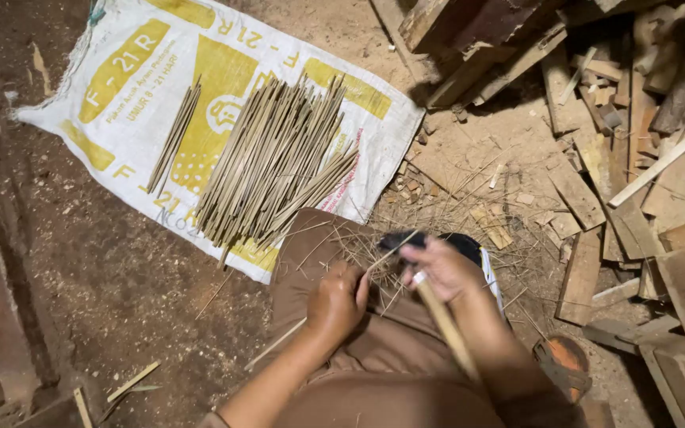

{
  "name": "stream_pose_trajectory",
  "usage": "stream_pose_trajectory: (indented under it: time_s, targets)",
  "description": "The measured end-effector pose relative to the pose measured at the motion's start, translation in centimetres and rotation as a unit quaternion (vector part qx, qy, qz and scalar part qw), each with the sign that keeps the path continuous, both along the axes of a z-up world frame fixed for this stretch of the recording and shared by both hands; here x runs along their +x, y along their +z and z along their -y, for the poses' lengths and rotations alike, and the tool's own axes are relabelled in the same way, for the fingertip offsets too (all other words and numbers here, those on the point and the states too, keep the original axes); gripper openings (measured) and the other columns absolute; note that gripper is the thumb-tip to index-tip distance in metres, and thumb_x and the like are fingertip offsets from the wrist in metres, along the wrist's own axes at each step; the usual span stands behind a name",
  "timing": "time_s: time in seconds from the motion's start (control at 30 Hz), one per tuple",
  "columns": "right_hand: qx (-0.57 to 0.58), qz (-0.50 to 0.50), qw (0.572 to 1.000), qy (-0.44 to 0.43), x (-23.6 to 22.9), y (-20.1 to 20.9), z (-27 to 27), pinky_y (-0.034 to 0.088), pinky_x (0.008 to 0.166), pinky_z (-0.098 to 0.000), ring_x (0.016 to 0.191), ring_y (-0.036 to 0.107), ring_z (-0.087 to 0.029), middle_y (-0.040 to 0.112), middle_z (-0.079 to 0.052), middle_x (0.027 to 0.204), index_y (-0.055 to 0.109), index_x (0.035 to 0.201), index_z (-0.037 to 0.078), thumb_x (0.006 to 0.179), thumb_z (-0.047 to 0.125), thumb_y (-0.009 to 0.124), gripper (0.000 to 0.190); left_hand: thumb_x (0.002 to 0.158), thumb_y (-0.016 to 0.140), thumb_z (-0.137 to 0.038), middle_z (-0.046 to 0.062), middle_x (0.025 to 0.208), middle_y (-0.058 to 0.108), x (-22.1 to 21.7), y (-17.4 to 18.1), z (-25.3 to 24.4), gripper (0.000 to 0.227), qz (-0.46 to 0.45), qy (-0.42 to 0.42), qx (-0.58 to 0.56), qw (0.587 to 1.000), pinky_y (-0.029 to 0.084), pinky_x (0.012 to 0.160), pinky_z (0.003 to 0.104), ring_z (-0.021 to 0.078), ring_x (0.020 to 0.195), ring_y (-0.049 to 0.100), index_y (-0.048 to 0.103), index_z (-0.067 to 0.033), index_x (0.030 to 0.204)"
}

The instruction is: Stripping thin wooden sticks using a small handheld blade

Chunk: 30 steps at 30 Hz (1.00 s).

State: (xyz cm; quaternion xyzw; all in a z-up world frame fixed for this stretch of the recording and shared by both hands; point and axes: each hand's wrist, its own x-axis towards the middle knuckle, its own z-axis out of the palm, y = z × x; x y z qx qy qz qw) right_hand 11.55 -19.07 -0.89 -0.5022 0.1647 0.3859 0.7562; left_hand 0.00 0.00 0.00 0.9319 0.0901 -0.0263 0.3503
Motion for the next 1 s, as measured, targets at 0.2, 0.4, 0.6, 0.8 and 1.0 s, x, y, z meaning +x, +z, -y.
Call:
stream_pose_trajectory:
  time_s: [0.2, 0.4, 0.6, 0.8, 1.0]
  targets:
    - [0.022, 0.030, 0.997, -0.073, 1.7, 1.9, 1.6, 0.055, 0.031, -0.0256, 0.047, 0.069, -0.021, 0.076, -0.016, 0.090, 0.062, 0.107, 0.007, 0.092, 0.006, 0.068, 0.016, 0.094, 0.065, -0.027, 0.014, 0.079, 0.068, -0.1, -2.4, 0.3, 0.017, 0.028, -0.006, 0.004, 1.000, 0.058, 0.058, 0.047, 0.0387, 0.072, 0.073, 0.074, -0.0127, 0.097]
    - [-0.018, 0.094, 0.993, -0.076, 3.5, 3.9, 3.9, 0.054, 0.032, -0.0232, 0.044, 0.066, -0.017, 0.077, -0.015, 0.095, 0.065, 0.107, 0.008, 0.089, 0.007, 0.070, 0.019, 0.091, 0.069, -0.026, 0.018, 0.084, 0.073, -1.4, 0.0, -2.2, 0.021, -0.028, -0.017, -0.073, 0.997, 0.058, 0.066, 0.051, 0.0435, 0.082, 0.073, 0.077, -0.0117, 0.105]
    - [-0.020, 0.103, 0.989, -0.103, 5.6, 1.3, 5.5, 0.059, 0.035, -0.0319, 0.046, 0.069, -0.022, 0.076, -0.016, 0.092, 0.066, 0.108, 0.010, 0.089, 0.009, 0.074, 0.021, 0.084, 0.075, -0.026, 0.015, 0.090, 0.078, -2.6, -0.9, -5.6, 0.016, -0.090, 0.040, -0.167, 0.981, 0.058, 0.073, 0.045, 0.0401, 0.093, 0.073, 0.082, -0.0167, 0.094]
    - [0.086, -0.047, 0.994, 0.043, -2.9, -5.0, -4.6, 0.055, 0.030, -0.0392, 0.044, 0.068, -0.035, 0.073, -0.033, 0.099, 0.061, 0.111, -0.004, 0.090, -0.005, 0.069, 0.023, 0.087, 0.074, -0.027, 0.008, 0.085, 0.076, -0.2, -0.4, -3.1, 0.013, -0.038, 0.073, -0.151, 0.985, 0.057, 0.072, 0.041, 0.0329, 0.087, 0.073, 0.083, -0.0198, 0.094]
    - [0.080, 0.020, 0.997, -0.012, 4.1, -1.6, 1.2, 0.061, 0.034, -0.0361, 0.049, 0.072, -0.032, 0.075, -0.026, 0.099, 0.064, 0.106, 0.001, 0.093, -0.002, 0.064, 0.014, 0.083, 0.075, -0.011, 0.015, 0.079, 0.075, -3.7, -1.8, -7.9, 0.011, -0.034, 0.048, -0.254, 0.965, 0.056, 0.077, 0.042, 0.0337, 0.084, 0.072, 0.082, -0.0093, 0.090]
